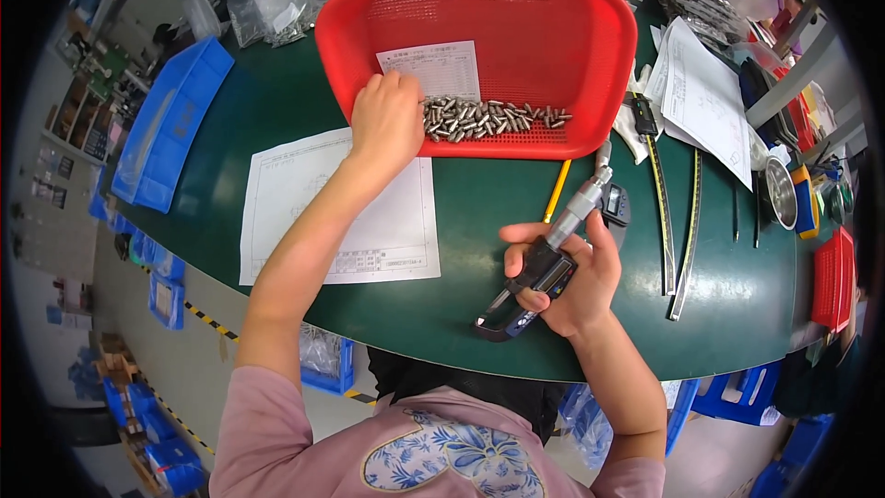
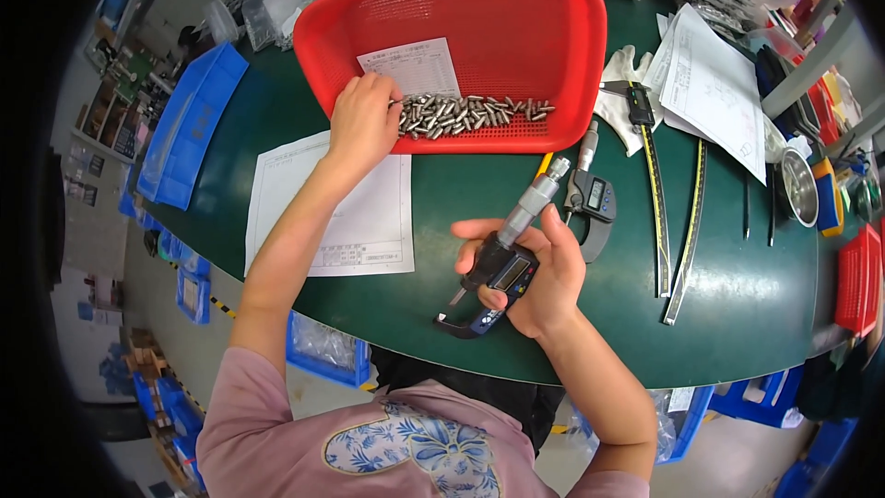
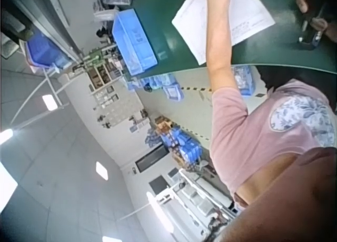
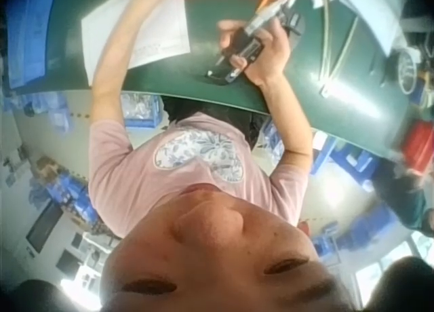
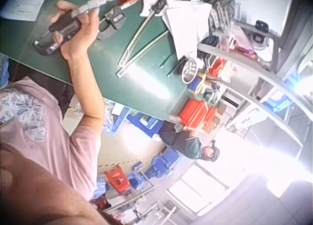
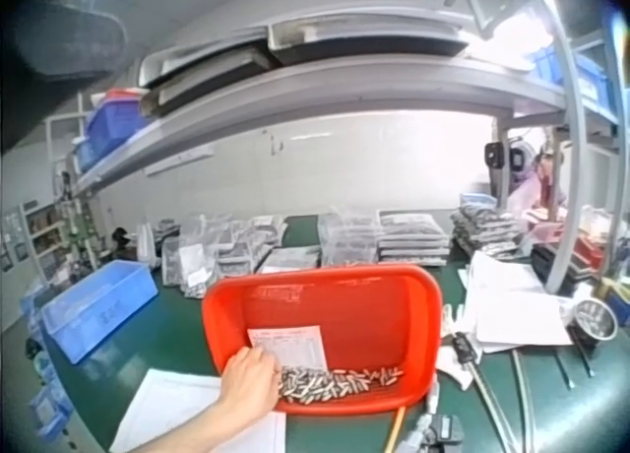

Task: Measure small cylindrical metal parts using a micrometer and digital calipers, recording the dimensions on a specification sheet.

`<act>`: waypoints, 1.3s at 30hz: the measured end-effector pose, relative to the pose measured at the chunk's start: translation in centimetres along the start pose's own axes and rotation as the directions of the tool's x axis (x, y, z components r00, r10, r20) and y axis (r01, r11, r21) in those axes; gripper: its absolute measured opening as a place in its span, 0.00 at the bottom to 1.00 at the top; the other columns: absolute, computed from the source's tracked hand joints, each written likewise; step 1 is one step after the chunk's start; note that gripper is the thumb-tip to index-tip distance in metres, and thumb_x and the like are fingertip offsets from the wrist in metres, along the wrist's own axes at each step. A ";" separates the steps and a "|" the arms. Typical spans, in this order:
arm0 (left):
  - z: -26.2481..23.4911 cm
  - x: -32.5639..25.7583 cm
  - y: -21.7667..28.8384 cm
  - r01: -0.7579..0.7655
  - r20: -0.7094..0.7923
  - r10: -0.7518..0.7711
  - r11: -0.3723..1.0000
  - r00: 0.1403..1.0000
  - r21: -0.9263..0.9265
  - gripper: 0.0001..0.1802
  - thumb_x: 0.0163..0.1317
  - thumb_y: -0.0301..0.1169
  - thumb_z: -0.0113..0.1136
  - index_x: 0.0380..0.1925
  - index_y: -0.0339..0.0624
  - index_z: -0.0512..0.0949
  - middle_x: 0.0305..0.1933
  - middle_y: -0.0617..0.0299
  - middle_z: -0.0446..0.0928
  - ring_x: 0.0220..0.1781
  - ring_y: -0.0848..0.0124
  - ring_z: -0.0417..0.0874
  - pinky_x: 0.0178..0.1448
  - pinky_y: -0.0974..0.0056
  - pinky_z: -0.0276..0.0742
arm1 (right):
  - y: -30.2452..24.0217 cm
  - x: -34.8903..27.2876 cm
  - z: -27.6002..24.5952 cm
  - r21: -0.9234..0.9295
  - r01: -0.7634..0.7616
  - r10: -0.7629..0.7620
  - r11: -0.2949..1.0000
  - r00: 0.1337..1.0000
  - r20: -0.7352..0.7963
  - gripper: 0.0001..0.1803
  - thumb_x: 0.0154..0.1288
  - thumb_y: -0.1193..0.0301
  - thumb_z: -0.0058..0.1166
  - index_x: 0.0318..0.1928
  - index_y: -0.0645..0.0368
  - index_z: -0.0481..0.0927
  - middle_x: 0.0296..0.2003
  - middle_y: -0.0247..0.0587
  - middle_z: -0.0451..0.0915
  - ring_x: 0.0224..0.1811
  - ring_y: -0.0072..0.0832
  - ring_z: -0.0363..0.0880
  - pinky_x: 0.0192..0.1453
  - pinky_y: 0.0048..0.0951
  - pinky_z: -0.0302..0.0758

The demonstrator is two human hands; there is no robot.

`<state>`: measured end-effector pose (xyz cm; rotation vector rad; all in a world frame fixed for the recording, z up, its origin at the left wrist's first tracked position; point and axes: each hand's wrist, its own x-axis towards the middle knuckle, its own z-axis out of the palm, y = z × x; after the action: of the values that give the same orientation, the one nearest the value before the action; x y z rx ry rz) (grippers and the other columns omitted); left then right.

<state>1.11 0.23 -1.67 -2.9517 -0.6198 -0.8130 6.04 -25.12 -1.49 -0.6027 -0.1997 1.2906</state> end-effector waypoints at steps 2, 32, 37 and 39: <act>-1.1 -0.6 1.3 0.002 0.010 -0.001 0.991 1.000 -0.132 0.08 0.46 0.21 0.59 0.28 0.40 0.73 0.30 0.61 0.73 0.37 0.64 0.74 0.40 0.62 0.69 | -0.1 0.0 -0.1 0.025 0.008 -0.007 1.000 1.000 -0.028 0.46 0.58 0.37 0.23 0.45 0.74 0.71 0.27 0.50 0.76 0.13 0.23 0.63 0.17 0.19 0.62; -3.3 -8.8 6.9 0.729 0.574 0.451 -0.369 0.683 -0.577 0.07 0.56 0.22 0.55 0.35 0.37 0.70 0.37 0.61 0.73 0.41 0.75 0.74 0.48 0.70 0.70 | -1.3 0.1 -1.1 0.170 0.233 -0.232 0.958 0.972 -0.023 0.39 0.63 0.43 0.20 0.38 0.69 0.73 0.28 0.50 0.75 0.11 0.24 0.62 0.14 0.20 0.61; -3.1 -8.7 6.8 0.710 0.543 0.464 -0.373 0.700 -0.597 0.06 0.56 0.21 0.55 0.34 0.37 0.70 0.38 0.60 0.73 0.42 0.73 0.75 0.48 0.69 0.71 | -1.4 0.3 -0.9 0.202 0.222 -0.229 0.954 0.973 0.012 0.39 0.63 0.42 0.20 0.38 0.69 0.73 0.28 0.51 0.74 0.11 0.24 0.61 0.14 0.21 0.61; -3.0 -8.7 6.9 0.700 0.527 0.470 -0.369 0.708 -0.611 0.06 0.56 0.21 0.55 0.34 0.37 0.70 0.38 0.59 0.73 0.42 0.73 0.75 0.48 0.69 0.71 | -1.5 0.2 -0.8 0.198 0.212 -0.214 0.957 0.977 -0.011 0.39 0.63 0.42 0.20 0.38 0.69 0.73 0.28 0.50 0.74 0.10 0.24 0.61 0.14 0.21 0.61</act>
<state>-4.60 -9.71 -2.76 -5.2221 -0.0213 0.6800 7.77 -25.39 -1.38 -0.3925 -0.1382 1.0889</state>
